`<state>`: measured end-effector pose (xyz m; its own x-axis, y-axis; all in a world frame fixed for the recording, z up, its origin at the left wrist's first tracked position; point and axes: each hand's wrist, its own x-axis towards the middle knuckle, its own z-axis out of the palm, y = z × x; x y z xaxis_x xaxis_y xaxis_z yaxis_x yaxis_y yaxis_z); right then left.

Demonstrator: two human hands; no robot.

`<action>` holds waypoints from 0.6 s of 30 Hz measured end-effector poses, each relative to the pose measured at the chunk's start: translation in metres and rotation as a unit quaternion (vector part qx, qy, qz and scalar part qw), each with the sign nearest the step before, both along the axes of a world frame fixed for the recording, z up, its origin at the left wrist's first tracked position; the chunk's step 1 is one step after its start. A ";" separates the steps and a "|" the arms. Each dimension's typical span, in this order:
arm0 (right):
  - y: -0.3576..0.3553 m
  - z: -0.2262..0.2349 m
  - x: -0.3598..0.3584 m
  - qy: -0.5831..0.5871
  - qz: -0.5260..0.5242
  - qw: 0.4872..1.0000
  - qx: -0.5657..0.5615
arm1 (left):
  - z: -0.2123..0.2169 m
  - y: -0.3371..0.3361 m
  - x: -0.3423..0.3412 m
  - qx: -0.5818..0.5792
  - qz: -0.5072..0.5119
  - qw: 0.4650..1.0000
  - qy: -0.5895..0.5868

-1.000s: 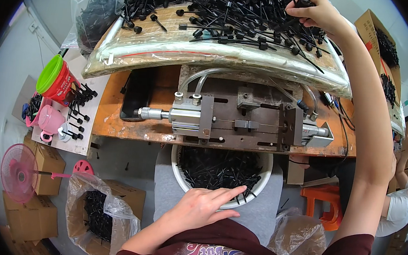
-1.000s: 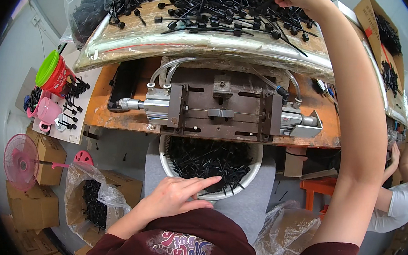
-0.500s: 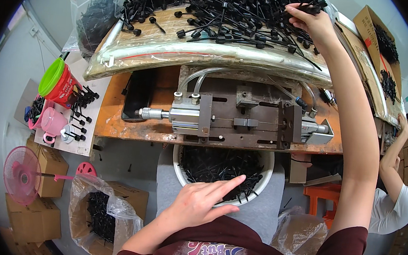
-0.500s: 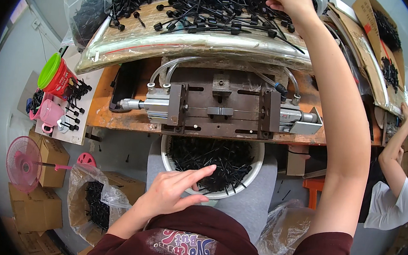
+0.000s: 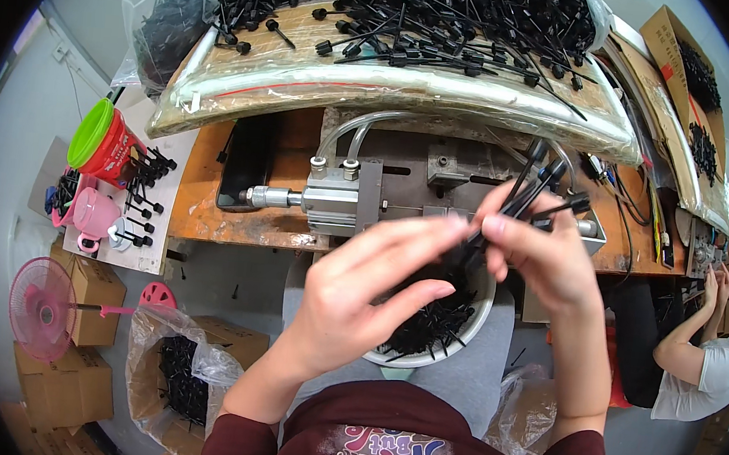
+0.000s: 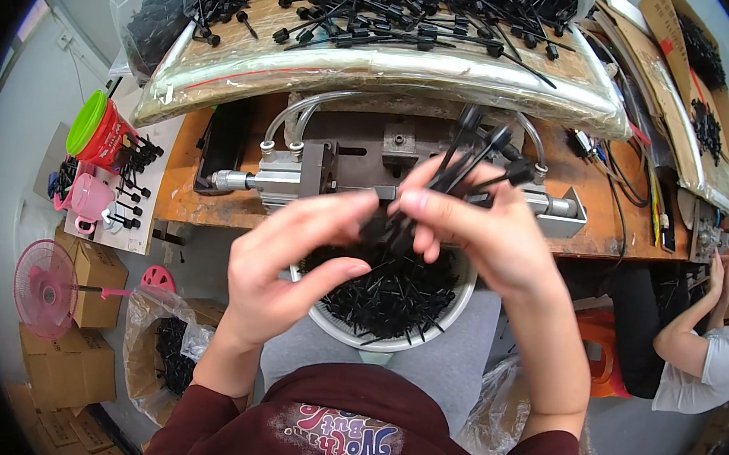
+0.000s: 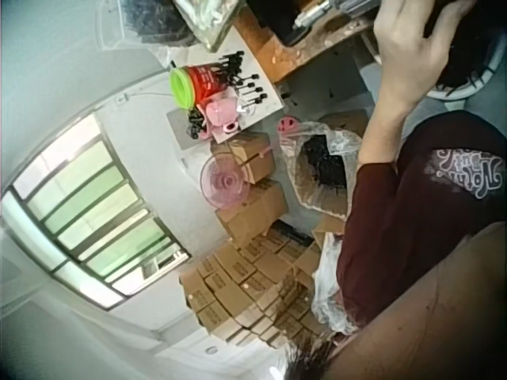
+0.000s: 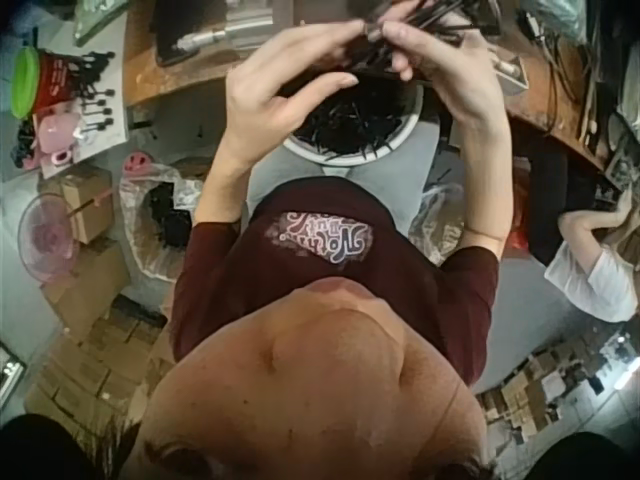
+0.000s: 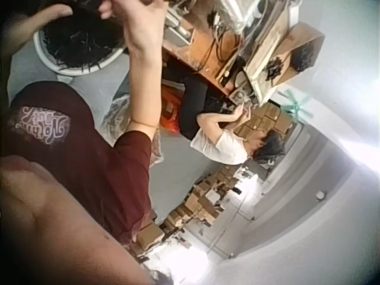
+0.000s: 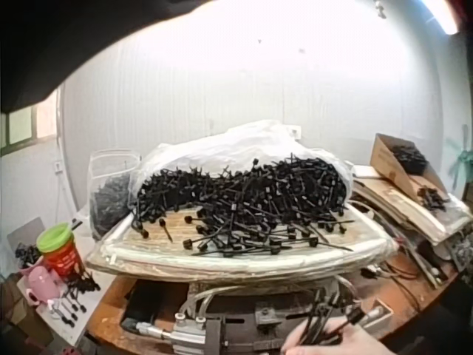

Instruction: Assemble small black electrical components using a mechanical fixture on a workbench.

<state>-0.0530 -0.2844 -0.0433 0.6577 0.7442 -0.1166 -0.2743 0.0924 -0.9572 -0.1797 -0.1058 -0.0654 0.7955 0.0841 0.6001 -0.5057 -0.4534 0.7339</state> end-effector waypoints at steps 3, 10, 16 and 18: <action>-0.005 -0.016 -0.012 0.040 0.000 0.999 0.002 | -0.005 -0.006 0.000 0.025 -0.019 0.999 0.014; -0.029 -0.040 -0.019 0.118 -0.028 0.991 0.059 | -0.003 -0.003 -0.010 0.011 -0.026 0.999 0.032; -0.046 -0.047 -0.038 0.049 -0.140 0.987 0.055 | -0.039 -0.012 0.003 0.152 0.072 0.985 0.040; -0.045 -0.046 -0.044 0.020 -0.154 0.987 0.043 | -0.049 -0.015 0.010 0.237 0.103 0.966 0.029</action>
